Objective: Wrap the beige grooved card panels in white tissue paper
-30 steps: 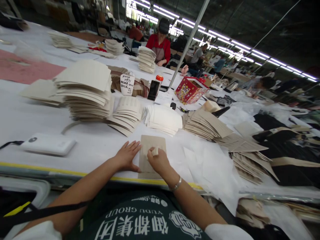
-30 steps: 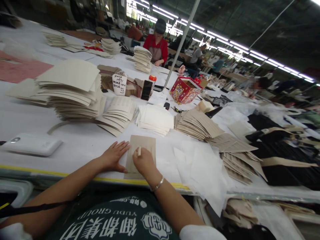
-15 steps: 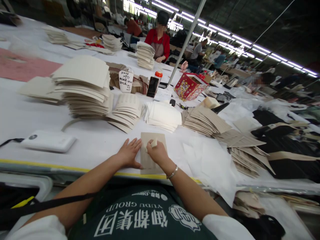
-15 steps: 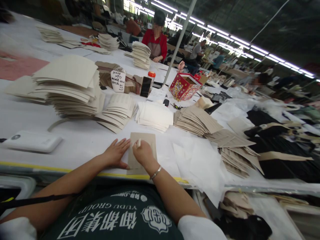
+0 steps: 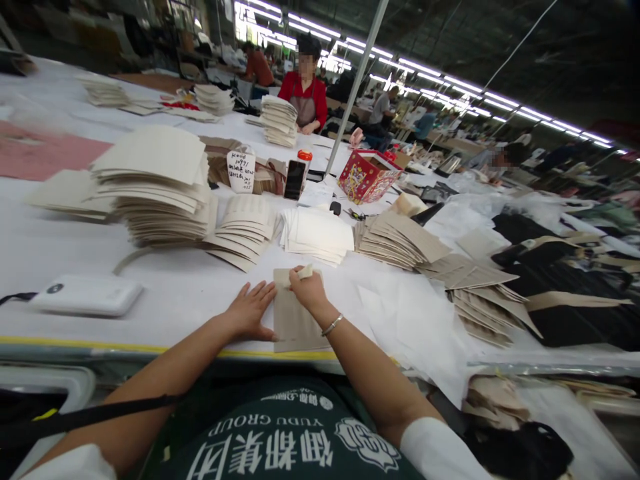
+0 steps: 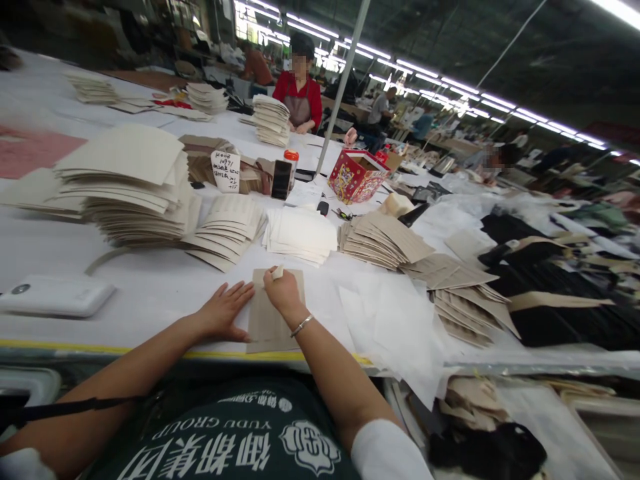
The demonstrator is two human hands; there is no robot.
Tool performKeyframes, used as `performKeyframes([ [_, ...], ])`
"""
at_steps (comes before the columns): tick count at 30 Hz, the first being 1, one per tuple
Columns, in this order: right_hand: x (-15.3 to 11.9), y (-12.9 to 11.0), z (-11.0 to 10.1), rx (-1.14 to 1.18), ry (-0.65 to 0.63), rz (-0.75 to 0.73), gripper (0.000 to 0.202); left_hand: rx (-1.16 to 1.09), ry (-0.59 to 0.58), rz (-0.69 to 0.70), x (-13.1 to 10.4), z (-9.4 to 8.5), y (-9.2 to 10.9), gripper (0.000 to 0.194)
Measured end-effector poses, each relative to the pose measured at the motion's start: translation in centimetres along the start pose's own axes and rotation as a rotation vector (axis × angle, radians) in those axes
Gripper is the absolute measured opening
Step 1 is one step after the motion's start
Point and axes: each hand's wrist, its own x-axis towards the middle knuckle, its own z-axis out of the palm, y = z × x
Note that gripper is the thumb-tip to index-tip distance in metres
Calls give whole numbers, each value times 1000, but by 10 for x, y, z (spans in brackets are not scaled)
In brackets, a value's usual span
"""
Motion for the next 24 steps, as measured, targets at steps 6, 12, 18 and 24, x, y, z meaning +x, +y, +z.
performKeyframes([
  [6,-9,3,3,59,-238,57,20,-4,3,-5,-1,0,3,109],
  [12,9,9,4,51,-41,65,22,14,9,1,4,2,6,108],
  [18,-19,12,2,-38,-77,53,21,8,10,-6,8,4,10,109],
  [24,-73,32,-20,228,-382,281,14,-4,25,10,4,0,6,101],
])
